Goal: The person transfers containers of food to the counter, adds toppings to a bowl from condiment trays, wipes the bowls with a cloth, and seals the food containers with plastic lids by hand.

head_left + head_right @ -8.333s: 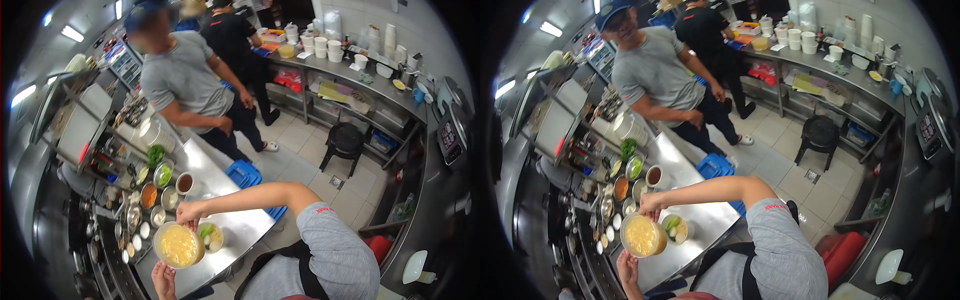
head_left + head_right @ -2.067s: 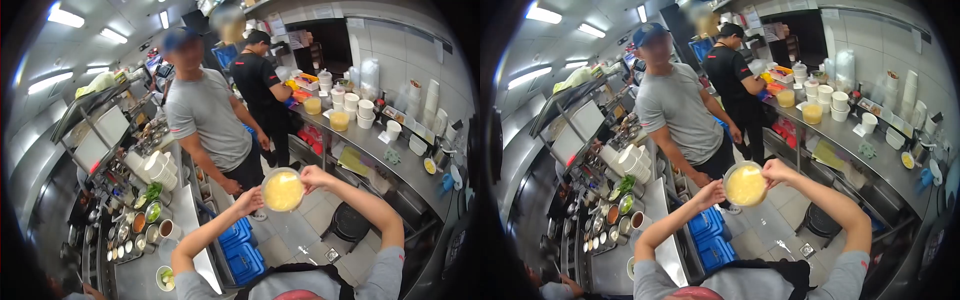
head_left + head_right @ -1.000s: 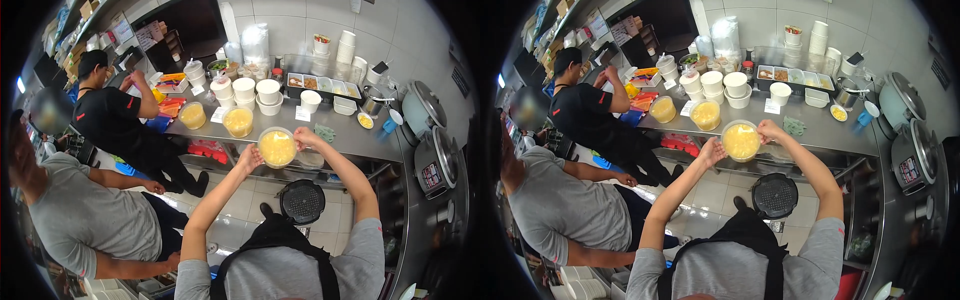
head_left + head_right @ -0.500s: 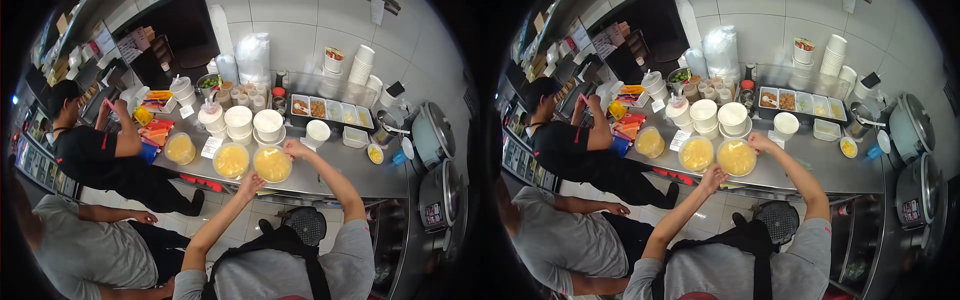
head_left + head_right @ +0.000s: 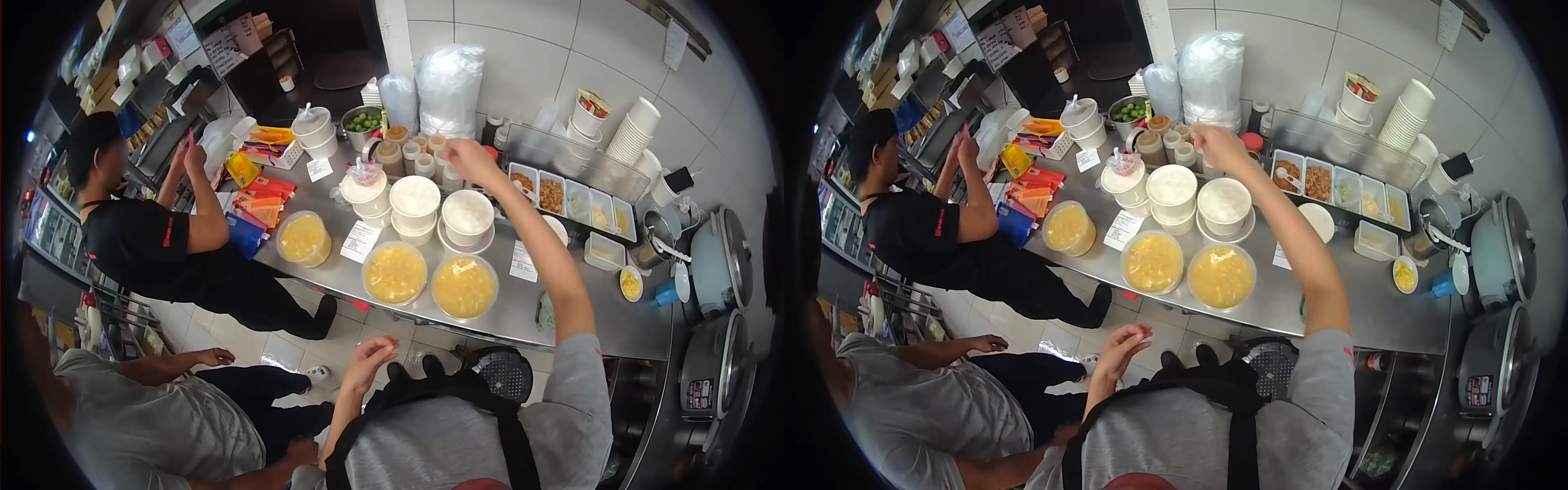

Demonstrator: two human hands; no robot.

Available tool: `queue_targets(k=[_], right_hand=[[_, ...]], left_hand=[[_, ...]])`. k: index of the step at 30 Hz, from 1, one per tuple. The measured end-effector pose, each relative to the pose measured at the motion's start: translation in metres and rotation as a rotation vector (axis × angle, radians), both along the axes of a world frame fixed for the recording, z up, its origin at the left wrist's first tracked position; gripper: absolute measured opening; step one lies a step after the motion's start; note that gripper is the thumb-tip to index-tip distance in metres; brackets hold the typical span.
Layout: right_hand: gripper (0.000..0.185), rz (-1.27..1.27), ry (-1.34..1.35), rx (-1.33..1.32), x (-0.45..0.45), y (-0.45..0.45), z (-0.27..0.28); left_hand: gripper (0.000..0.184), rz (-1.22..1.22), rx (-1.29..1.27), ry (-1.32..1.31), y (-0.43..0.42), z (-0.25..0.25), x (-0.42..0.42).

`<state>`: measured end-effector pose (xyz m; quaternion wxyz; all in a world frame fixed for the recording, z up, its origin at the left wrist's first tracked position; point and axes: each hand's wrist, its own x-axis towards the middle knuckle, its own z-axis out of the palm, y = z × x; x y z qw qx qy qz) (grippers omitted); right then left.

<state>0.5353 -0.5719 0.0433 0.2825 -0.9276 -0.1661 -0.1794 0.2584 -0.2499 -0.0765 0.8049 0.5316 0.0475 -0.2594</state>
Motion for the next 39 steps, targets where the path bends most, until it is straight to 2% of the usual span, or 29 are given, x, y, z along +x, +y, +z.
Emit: queue_targets(k=[3,4,5,7,9,13,16,17,19,21,23,24,25,27,28,29,32,34,36,39], right_hand=[[0.034,-0.076,0.058,-0.117,0.083,0.018,-0.047],[0.044,-0.087,0.132,-0.228,0.093,0.024,-0.054],[0.053,-0.098,0.202,-0.341,0.101,0.03,-0.057],[0.072,-0.088,0.238,-0.521,0.112,0.038,-0.065],[0.072,-0.145,0.268,-0.542,0.122,0.039,-0.072],[0.072,-0.119,0.312,-0.47,0.12,0.044,-0.069],[0.075,-0.061,0.266,-0.431,0.114,0.043,-0.064],[0.079,-0.009,0.16,-0.333,0.11,0.041,-0.058],[0.079,-0.069,0.242,-0.375,0.106,0.039,-0.015],[0.081,-0.107,0.158,-0.342,0.102,0.041,0.049],[0.085,0.019,0.215,-0.051,0.07,0.049,0.138],[0.082,0.134,0.095,0.22,0.061,0.057,0.162],[0.079,0.252,-0.026,0.492,0.054,0.066,0.178],[0.07,0.384,-0.152,0.649,0.042,0.098,0.191],[0.065,0.459,-0.208,0.73,0.037,0.117,0.189],[0.055,0.455,-0.078,0.733,0.033,0.136,0.178],[0.051,0.46,-0.114,0.604,0.003,0.202,0.14],[0.052,0.404,-0.108,0.422,-0.007,0.24,0.097],[0.053,0.462,-0.152,0.253,0.005,0.266,0.039],[0.051,0.328,-0.108,-0.233,0.0,0.281,-0.016]], left_hand=[[0.01,0.2,-0.024,-0.047,0.026,0.016,-0.009],[0.01,0.261,-0.036,-0.053,0.034,0.024,-0.012],[0.016,0.317,0.037,-0.082,0.041,0.031,-0.016],[0.022,0.435,-0.032,-0.084,0.059,0.035,-0.02],[0.029,0.542,-0.067,-0.087,0.073,0.041,-0.026],[0.029,0.668,-0.062,-0.094,0.098,0.037,-0.039],[0.028,0.699,-0.053,-0.08,0.107,0.025,-0.042],[0.026,0.682,-0.068,-0.087,0.108,0.024,-0.041],[0.026,0.658,-0.075,-0.089,0.108,0.021,-0.036],[0.024,0.63,-0.081,-0.097,0.109,0.019,-0.03],[0.024,0.608,-0.088,-0.092,0.11,0.017,-0.024],[0.024,0.603,-0.09,-0.094,0.11,0.018,-0.02],[0.024,0.599,-0.11,-0.095,0.11,0.019,-0.017],[0.024,0.603,-0.145,-0.09,0.109,0.022,-0.014],[0.024,0.583,-0.157,-0.094,0.11,0.023,-0.014],[0.024,0.571,-0.169,-0.1,0.112,0.024,-0.013],[0.023,0.588,-0.203,-0.094,0.118,0.024,-0.021],[0.023,0.603,-0.207,-0.091,0.126,0.023,-0.028],[0.022,0.662,-0.185,-0.08,0.135,0.02,-0.039],[0.022,0.771,-0.131,-0.069,0.152,0.012,-0.057]])
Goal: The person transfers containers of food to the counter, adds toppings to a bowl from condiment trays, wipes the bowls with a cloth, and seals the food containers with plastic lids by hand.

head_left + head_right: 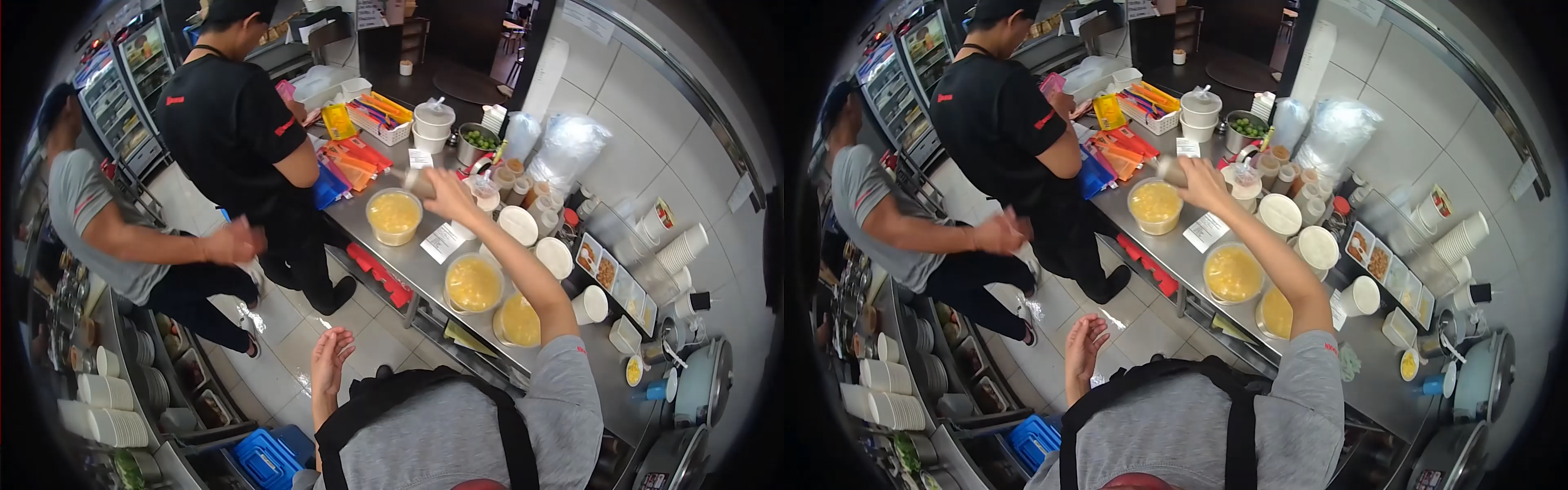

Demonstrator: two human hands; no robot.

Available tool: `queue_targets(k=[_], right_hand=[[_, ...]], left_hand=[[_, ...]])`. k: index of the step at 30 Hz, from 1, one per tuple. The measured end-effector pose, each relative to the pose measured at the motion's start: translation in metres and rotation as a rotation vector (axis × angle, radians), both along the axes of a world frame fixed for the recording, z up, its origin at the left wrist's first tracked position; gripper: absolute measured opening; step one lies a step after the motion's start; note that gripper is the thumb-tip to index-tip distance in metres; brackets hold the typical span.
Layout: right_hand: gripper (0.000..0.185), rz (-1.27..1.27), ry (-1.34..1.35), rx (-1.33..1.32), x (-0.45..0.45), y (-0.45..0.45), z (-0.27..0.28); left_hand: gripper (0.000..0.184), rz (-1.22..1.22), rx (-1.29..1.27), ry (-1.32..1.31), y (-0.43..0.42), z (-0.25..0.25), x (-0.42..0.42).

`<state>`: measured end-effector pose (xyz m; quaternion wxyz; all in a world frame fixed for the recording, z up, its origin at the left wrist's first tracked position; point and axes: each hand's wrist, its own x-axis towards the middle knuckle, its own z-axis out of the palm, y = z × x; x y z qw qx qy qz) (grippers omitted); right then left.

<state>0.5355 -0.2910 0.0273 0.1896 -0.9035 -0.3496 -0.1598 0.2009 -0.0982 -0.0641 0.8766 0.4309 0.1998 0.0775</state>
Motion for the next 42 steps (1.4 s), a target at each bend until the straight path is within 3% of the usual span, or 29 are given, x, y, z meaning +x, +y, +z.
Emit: queue_targets(k=[4,7,12,16,19,20,23,27,29,31,34,37,42], right_hand=[[0.041,-0.103,-0.177,-0.414,0.0,0.003,-0.038],[0.03,-0.036,-0.309,-0.594,0.0,0.02,-0.05],[0.022,-0.216,-0.373,-0.619,0.024,0.06,-0.061],[0.03,-0.334,-0.085,-0.755,0.025,0.049,-0.051],[0.043,-0.205,0.438,-0.729,0.012,0.032,-0.034],[0.061,-0.198,0.572,-0.548,0.005,0.026,-0.027],[0.073,0.026,0.814,0.09,0.012,-0.001,-0.059],[0.068,0.049,0.863,0.694,-0.015,-0.03,-0.049],[0.063,0.047,0.788,0.73,-0.036,-0.054,-0.024],[0.063,0.036,0.687,0.601,-0.058,-0.083,-0.006],[0.064,-0.042,0.313,0.177,-0.087,-0.123,0.005],[0.071,-0.285,0.347,-0.138,-0.12,-0.153,0.005],[0.056,-0.38,0.284,-0.43,-0.164,-0.178,-0.009]], left_hand=[[0.021,0.137,0.021,0.041,0.023,-0.01,-0.028],[0.022,0.192,0.038,0.061,0.035,-0.017,-0.035],[0.022,0.172,0.032,0.028,0.039,-0.008,-0.027],[0.021,0.124,-0.003,-0.015,0.038,-0.002,-0.02],[0.021,0.106,-0.015,-0.016,0.035,-0.001,-0.013],[0.02,0.091,-0.014,-0.014,0.035,-0.002,-0.011],[0.02,0.037,-0.011,-0.008,0.032,-0.002,-0.005],[0.02,-0.05,0.009,-0.012,0.028,-0.002,0.011],[0.02,-0.092,0.027,-0.021,0.022,0.001,0.019],[0.021,-0.145,0.037,-0.025,0.015,0.001,0.027],[0.023,-0.217,0.038,-0.032,0.006,-0.002,0.037],[0.023,-0.27,0.026,-0.037,-0.004,-0.003,0.044],[0.023,-0.295,0.025,-0.031,-0.013,-0.001,0.046]])
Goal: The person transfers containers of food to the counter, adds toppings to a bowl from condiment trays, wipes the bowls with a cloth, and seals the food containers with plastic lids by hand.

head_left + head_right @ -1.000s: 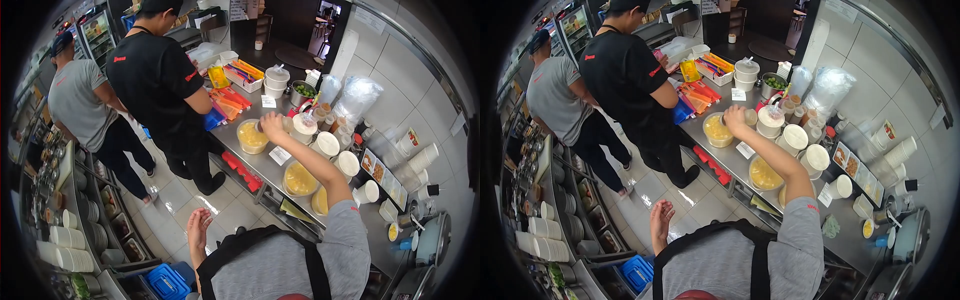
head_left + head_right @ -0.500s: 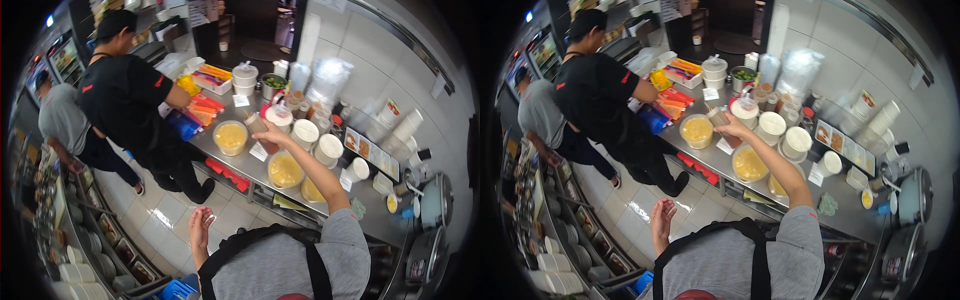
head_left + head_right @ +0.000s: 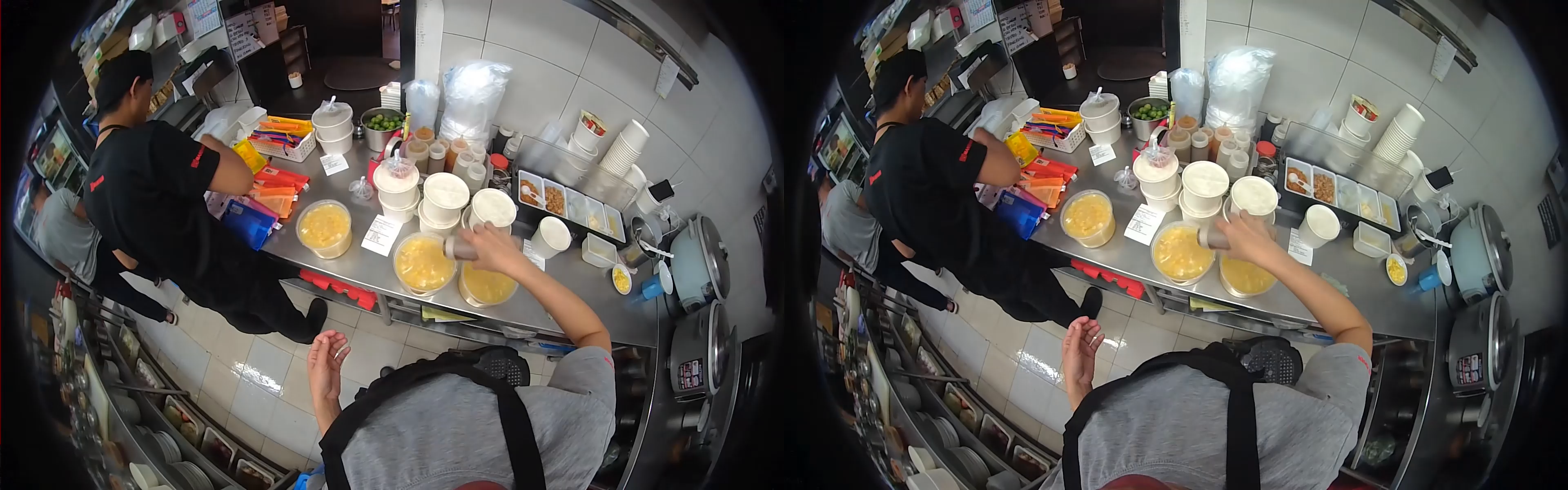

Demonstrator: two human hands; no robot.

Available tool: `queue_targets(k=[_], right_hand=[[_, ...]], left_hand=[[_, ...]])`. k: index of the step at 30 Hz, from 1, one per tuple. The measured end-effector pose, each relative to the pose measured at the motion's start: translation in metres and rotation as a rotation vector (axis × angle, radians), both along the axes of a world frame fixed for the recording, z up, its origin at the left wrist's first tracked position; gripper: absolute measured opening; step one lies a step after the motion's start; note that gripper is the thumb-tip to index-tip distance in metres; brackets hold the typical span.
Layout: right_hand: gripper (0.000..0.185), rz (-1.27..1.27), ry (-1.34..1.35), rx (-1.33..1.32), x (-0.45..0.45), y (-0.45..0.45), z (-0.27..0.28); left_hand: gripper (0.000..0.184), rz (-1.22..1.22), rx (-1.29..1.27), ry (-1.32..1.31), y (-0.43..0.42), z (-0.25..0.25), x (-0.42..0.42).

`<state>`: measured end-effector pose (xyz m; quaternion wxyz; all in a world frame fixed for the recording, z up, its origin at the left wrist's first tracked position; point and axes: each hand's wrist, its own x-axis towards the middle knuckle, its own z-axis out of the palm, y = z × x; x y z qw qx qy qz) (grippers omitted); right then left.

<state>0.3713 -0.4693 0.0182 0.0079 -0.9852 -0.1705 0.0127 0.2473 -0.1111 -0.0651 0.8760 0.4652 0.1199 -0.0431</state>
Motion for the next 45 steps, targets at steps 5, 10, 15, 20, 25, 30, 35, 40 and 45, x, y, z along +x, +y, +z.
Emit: queue_targets(k=[5,10,15,20,25,30,35,40,45], right_hand=[[0.042,0.07,0.072,-0.163,-0.01,0.02,-0.02],[0.039,-0.068,-0.085,-0.165,0.01,0.02,-0.024],[0.051,-0.057,0.352,-0.111,-0.002,0.008,-0.005],[0.066,-0.083,0.344,0.664,-0.012,-0.013,-0.038],[0.071,-0.22,0.14,1.125,-0.043,-0.04,-0.022],[0.068,-0.371,-0.021,0.674,-0.092,-0.07,0.009],[0.059,-0.582,0.095,0.065,-0.121,-0.084,-0.012],[0.047,-0.49,0.188,-0.123,-0.112,-0.057,-0.01],[0.047,-0.597,0.046,-0.211,-0.092,-0.07,-0.017]], left_hand=[[0.02,-0.019,-0.023,0.012,-0.007,0.003,0.006],[0.019,-0.055,-0.037,-0.027,-0.014,0.008,0.012],[0.019,-0.076,-0.037,-0.013,-0.018,0.005,0.015],[0.02,-0.114,-0.028,-0.007,-0.023,0.007,0.02],[0.021,-0.171,-0.014,-0.015,-0.032,0.012,0.03],[0.021,-0.231,-0.019,-0.017,-0.045,0.015,0.037],[0.021,-0.276,-0.042,-0.017,-0.056,0.015,0.041],[0.021,-0.32,-0.033,-0.017,-0.064,0.016,0.045],[0.021,-0.335,-0.04,-0.039,-0.067,0.019,0.047]])
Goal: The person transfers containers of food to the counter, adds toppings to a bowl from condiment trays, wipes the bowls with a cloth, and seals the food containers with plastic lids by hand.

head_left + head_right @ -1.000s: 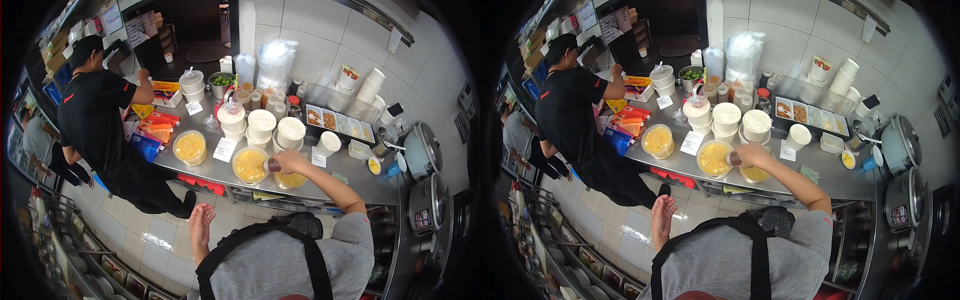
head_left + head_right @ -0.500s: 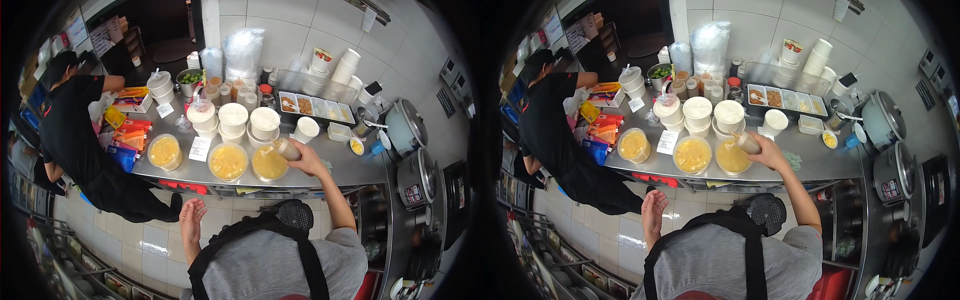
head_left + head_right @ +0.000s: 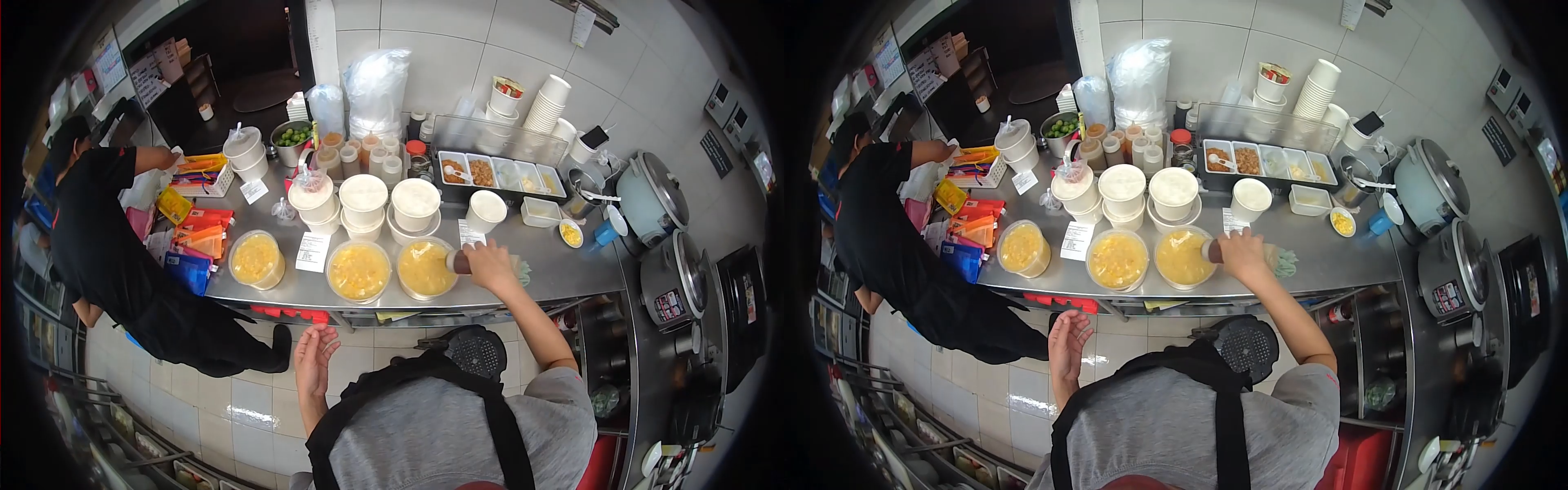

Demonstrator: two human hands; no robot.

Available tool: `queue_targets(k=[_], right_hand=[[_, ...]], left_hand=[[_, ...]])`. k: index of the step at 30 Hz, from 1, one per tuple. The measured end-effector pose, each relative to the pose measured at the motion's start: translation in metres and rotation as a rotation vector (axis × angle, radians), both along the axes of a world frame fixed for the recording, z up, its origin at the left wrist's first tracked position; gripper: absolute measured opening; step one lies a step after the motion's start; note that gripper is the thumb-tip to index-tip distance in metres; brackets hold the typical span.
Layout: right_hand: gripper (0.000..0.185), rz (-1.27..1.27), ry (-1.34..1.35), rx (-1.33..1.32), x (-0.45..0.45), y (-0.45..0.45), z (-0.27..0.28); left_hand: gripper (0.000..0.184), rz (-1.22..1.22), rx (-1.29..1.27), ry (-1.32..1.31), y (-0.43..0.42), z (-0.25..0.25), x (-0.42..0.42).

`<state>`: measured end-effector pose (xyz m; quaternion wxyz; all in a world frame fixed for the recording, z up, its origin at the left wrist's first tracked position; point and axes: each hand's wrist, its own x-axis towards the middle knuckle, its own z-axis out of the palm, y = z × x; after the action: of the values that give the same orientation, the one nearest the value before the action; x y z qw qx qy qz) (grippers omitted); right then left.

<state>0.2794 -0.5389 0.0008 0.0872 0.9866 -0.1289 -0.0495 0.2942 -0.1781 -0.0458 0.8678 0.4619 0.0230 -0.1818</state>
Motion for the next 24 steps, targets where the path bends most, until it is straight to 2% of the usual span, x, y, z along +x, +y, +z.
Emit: queue_targets(k=[3,6,7,11,14,18,20,24], right_hand=[[0.052,-0.038,0.2,0.102,-0.008,-0.011,0.009],[0.062,0.058,0.327,0.565,-0.008,-0.022,0.004],[0.069,0.051,0.307,0.751,-0.004,-0.031,-0.01],[0.06,0.116,-0.056,1.4,0.023,-0.025,0.004],[0.061,0.175,-0.217,1.592,0.064,-0.006,0.054],[0.077,0.38,-0.656,1.643,0.154,0.034,0.088],[0.089,0.505,-0.832,1.389,0.215,0.041,0.077],[0.102,0.464,-0.793,1.101,0.295,0.051,0.036]], left_hand=[[0.021,0.028,-0.007,0.005,0.002,-0.001,-0.003],[0.021,0.059,0.004,0.029,0.006,-0.001,-0.009],[0.021,0.076,0.009,0.035,0.008,-0.001,-0.01],[0.02,0.1,0.035,0.024,0.018,-0.003,-0.014],[0.02,0.143,0.04,0.002,0.024,0.004,-0.017],[0.019,0.227,0.018,-0.037,0.034,0.012,-0.027],[0.02,0.305,-0.003,-0.043,0.041,0.014,-0.039],[0.02,0.488,-0.002,-0.032,0.055,0.011,-0.068]])
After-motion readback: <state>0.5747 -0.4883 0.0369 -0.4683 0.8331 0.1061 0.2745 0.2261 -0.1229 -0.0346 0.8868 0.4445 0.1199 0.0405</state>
